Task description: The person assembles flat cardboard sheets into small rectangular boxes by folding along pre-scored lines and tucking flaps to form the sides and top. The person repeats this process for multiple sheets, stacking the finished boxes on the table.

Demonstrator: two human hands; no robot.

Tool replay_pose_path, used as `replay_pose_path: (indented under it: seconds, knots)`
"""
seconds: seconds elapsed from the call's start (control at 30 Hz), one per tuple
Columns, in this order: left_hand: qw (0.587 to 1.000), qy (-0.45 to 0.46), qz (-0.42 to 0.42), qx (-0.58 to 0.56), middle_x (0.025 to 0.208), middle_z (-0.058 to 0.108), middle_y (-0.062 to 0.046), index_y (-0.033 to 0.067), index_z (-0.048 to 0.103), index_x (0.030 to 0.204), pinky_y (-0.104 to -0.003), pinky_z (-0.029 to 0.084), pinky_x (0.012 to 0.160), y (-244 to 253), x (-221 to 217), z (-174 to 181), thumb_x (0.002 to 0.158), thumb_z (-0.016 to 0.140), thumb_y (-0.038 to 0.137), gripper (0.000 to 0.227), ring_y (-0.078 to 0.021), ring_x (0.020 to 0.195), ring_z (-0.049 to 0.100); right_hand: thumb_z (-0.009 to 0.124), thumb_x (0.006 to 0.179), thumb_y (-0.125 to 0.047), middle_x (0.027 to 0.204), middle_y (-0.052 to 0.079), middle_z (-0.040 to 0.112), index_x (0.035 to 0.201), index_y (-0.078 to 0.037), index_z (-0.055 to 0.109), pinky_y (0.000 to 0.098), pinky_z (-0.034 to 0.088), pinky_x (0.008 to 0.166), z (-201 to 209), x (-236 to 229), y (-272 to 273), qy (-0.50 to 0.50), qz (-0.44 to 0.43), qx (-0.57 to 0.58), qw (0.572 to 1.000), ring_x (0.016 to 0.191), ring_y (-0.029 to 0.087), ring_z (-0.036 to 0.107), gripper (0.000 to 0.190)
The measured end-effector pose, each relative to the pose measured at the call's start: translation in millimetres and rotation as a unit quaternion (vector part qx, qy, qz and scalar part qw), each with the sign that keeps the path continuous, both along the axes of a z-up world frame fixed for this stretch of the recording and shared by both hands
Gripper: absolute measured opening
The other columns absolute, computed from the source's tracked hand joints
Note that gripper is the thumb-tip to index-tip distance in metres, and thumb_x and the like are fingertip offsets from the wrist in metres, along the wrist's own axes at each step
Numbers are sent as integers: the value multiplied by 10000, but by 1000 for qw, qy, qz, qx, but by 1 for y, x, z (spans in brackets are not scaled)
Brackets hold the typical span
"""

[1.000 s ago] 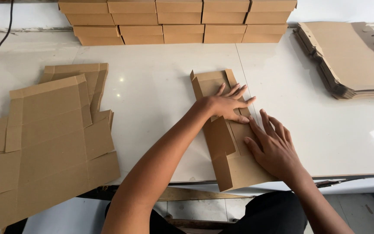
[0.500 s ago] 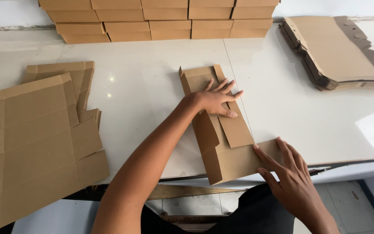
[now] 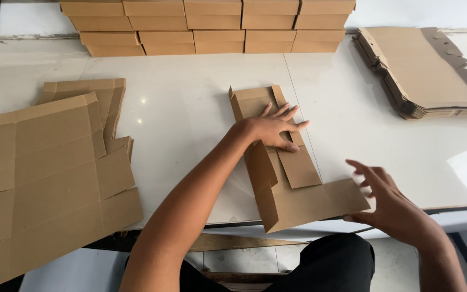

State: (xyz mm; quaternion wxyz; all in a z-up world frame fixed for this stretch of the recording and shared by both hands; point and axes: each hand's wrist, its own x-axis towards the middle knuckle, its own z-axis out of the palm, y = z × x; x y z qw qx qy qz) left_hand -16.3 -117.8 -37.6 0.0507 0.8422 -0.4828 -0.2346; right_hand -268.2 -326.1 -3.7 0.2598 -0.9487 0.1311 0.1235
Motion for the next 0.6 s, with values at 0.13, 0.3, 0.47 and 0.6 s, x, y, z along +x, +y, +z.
replay_pose_path:
  seconds: [0.13, 0.3, 0.47, 0.6]
  knots:
    - [1000, -4, -12, -1, 1717, -172, -112, 380, 114, 1638, -624, -184, 1195, 3, 10, -6, 795, 386, 811, 985, -286, 1565, -241, 919, 707, -239, 1494, 20, 446, 1627, -408, 206, 428, 516, 1049, 18, -7, 16, 8, -62, -22, 998, 1225, 201, 641, 1176]
    - [1000, -4, -11, -11, 1722, -144, -108, 375, 142, 1635, -624, -160, 1202, 8, 12, -6, 837, 431, 767, 934, -282, 1571, -218, 802, 663, 1, 1513, 101, 531, 1633, -267, 264, 420, 569, 952, -2, -17, 24, -117, -73, 265, 954, 1197, 276, 672, 1141]
    - [1000, 12, 0, -19, 1725, -140, -94, 387, 173, 1628, -606, -175, 1205, 10, 11, -5, 881, 498, 691, 870, -259, 1569, -228, 597, 897, -294, 1319, 268, 705, 1601, -87, 246, 478, 446, 1153, -23, -24, 61, -274, 77, 421, 861, 1304, 353, 673, 814]
    - [1000, 9, -1, -16, 1722, -146, -110, 401, 158, 1627, -606, -176, 1205, 11, 10, -4, 902, 499, 677, 847, -272, 1569, -228, 693, 914, -114, 1135, 51, 768, 1166, -109, 766, 333, 564, 943, -49, -9, 68, -340, 82, 84, 933, 1071, 188, 715, 263]
